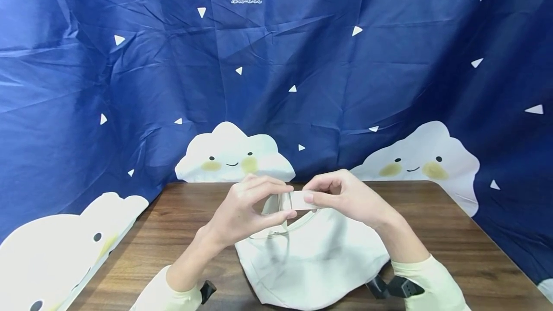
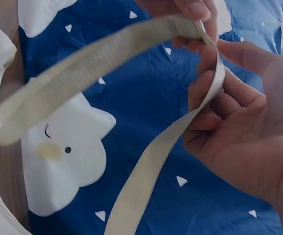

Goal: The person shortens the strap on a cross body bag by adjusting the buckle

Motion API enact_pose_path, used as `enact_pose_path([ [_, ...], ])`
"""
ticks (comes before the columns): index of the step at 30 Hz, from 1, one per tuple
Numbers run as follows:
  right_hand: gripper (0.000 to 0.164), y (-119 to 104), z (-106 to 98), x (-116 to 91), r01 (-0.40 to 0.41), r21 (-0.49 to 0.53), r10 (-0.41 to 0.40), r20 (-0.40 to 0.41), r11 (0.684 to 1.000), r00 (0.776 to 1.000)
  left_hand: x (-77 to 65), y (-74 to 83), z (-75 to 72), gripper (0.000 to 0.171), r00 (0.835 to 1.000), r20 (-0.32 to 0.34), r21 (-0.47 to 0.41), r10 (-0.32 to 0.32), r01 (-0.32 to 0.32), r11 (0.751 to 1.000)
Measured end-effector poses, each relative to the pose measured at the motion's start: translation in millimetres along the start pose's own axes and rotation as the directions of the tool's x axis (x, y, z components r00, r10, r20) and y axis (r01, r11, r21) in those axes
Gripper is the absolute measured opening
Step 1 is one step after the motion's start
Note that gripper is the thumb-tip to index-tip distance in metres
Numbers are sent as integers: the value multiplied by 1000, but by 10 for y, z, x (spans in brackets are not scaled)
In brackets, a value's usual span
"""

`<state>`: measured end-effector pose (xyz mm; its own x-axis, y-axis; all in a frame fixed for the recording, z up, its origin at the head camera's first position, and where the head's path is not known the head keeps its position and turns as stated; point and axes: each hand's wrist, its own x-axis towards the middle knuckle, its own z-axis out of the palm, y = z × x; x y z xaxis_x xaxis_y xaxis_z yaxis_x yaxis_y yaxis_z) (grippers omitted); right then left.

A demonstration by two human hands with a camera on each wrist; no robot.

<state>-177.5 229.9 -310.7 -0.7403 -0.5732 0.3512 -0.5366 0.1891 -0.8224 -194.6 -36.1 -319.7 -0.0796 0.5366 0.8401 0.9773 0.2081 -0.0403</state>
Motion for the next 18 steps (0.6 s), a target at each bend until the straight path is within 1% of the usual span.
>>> enact_pose_path([
  [6,10,-58,-141,-78,-41,-59,37,-67,997,997,12,-10,-13,38,1000,-3,16,-2,2,1000],
  [10,10,-95,-166,-93,-45,-90,38,-78,995,996,17,-11,-13,39,1000,-6,17,-3,3,1000],
  [13,10,-103,-158,-92,-38,-87,32,-80,996,996,15,-7,-10,38,1000,-11,12,-4,4,1000],
  [18,11,-89,-136,-93,-19,-51,15,-76,998,997,10,8,6,37,1000,-15,-5,0,0,1000],
])
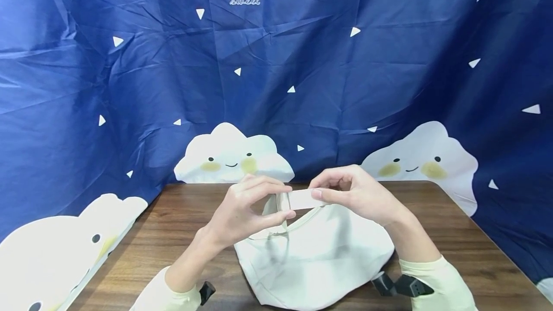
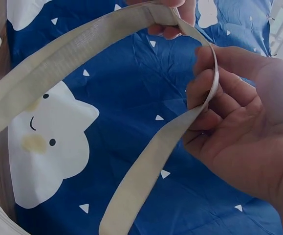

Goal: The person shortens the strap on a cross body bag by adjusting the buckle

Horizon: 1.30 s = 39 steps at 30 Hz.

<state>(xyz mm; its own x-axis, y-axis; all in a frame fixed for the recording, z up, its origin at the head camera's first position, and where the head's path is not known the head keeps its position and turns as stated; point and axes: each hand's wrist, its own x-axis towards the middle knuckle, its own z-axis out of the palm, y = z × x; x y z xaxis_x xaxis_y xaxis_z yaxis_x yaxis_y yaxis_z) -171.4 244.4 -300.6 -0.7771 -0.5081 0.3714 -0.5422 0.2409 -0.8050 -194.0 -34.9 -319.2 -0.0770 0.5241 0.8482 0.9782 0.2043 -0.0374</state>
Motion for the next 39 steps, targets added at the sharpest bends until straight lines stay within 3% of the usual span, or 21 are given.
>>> enact_pose_path([
  [8,11,39,60,33,5,24,-5,11,1000,1000,-3,19,14,36,1000,-11,-35,-1,0,999],
  [18,11,-32,155,27,10,42,-9,-19,999,1000,-1,14,15,38,1000,-2,-17,0,0,1000],
  [29,7,-121,171,30,1,-21,-2,-51,1000,999,-9,13,7,38,1000,-3,-16,4,-4,1000],
  [39,6,-125,218,45,-13,-9,12,-69,1000,998,-6,20,9,39,1000,12,-13,6,-6,1000],
])
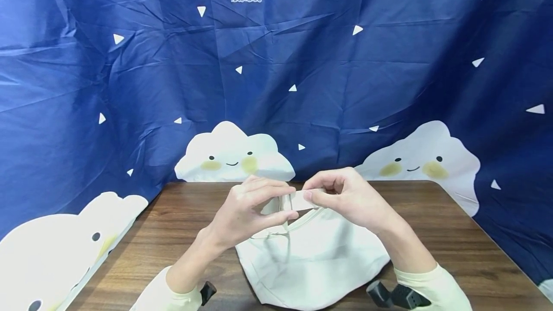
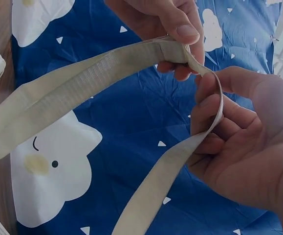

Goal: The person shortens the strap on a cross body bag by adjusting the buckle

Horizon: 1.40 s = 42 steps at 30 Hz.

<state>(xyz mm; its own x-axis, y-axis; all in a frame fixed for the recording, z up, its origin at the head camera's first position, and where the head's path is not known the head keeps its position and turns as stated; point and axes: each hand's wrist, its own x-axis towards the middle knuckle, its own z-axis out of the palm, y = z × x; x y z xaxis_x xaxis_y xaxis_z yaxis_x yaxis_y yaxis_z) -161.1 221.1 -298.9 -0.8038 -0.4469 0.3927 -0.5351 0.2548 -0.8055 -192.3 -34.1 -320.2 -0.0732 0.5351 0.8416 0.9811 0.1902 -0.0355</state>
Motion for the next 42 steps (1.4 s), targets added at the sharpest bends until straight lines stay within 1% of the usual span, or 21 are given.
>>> enact_pose_path([
  [5,6,-12,36,3,-1,23,1,3,1000,1000,6,6,0,38,1000,9,22,-1,1,1000],
  [10,8,-27,60,0,12,41,-13,27,999,1000,-9,6,13,39,1000,26,22,-12,12,1000],
  [12,8,-33,59,0,7,29,-8,26,1000,1000,-18,5,17,39,1000,26,17,-14,14,1000],
  [17,5,-40,25,-2,-16,-32,15,-15,999,1000,-19,2,10,38,1000,6,-2,-4,4,1000],
  [21,4,-38,3,-3,-20,-48,18,-35,999,999,-8,5,0,38,1000,7,-11,10,-10,1000],
  [28,4,-18,31,2,-1,-30,0,-29,1000,1000,4,10,-4,37,1000,23,7,10,-10,1000],
  [34,5,-8,60,8,-26,-13,26,-31,1000,999,4,23,0,37,999,33,29,11,-12,999],
  [42,7,-21,99,18,-52,9,53,-22,999,998,16,31,0,35,1000,25,38,17,-18,999],
])
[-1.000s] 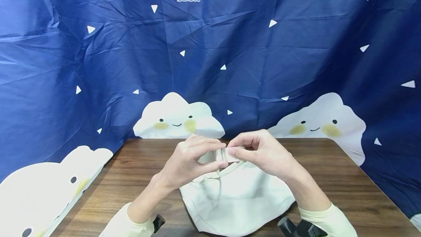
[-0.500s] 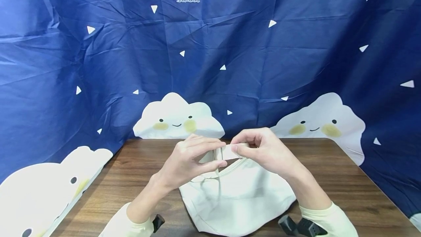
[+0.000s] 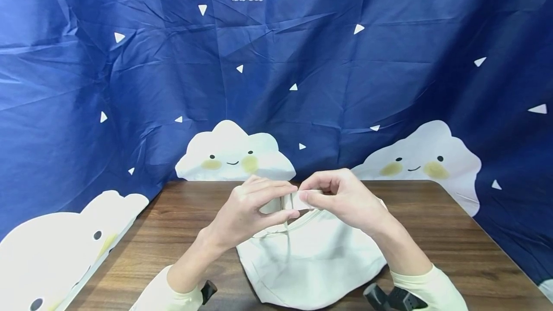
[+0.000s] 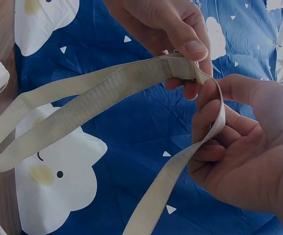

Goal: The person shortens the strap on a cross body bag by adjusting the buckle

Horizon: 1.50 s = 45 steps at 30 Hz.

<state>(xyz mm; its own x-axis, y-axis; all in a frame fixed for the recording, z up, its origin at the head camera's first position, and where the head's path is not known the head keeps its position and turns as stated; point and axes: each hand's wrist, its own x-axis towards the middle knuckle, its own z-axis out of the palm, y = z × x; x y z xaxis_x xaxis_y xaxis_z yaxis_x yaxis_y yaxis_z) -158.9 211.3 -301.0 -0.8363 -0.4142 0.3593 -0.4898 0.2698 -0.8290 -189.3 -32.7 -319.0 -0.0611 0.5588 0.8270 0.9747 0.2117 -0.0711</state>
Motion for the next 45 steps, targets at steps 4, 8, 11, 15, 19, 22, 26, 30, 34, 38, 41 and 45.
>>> enact_pose_path([
  [4,7,6,23,12,-3,8,3,8,1000,1000,12,7,-5,35,1000,-4,2,7,-7,1000],
  [8,8,9,21,17,-4,15,4,21,1000,1000,13,10,-9,37,1000,-10,12,12,-12,1000],
  [11,8,13,-10,17,3,4,-4,46,1000,999,10,7,-14,38,1000,-15,25,14,-13,1000],
  [15,7,25,-81,0,25,-71,-18,95,997,995,0,-2,-18,41,1000,-20,38,14,-13,999],
  [19,8,22,-142,-29,37,-106,-25,111,994,993,-7,-5,-15,42,1000,-15,14,5,-5,1000],
  [22,8,9,-162,-42,48,-95,-40,86,994,996,-12,-8,-1,43,1000,-4,-17,-18,18,1000],
  [26,8,-9,-171,-47,52,-89,-49,42,995,998,-24,-21,22,46,998,35,-47,-53,54,997],
  [30,8,-30,-185,-55,31,-88,-29,15,996,999,-28,-43,33,50,993,69,-89,-94,100,991],
  [34,7,-53,-197,-73,-3,-97,1,-11,995,1000,-17,-58,26,46,989,51,-147,-136,143,979],
  [38,6,-55,-181,-73,-14,-107,11,-25,994,1000,-10,-52,14,42,991,25,-145,-130,132,981],
  [41,6,-45,-157,-65,-17,-109,13,-39,994,999,-13,-42,11,41,994,7,-120,-109,110,987],
  [45,5,-35,-133,-60,-14,-102,9,-45,995,999,-13,-30,12,40,997,-12,-96,-82,81,992],
])
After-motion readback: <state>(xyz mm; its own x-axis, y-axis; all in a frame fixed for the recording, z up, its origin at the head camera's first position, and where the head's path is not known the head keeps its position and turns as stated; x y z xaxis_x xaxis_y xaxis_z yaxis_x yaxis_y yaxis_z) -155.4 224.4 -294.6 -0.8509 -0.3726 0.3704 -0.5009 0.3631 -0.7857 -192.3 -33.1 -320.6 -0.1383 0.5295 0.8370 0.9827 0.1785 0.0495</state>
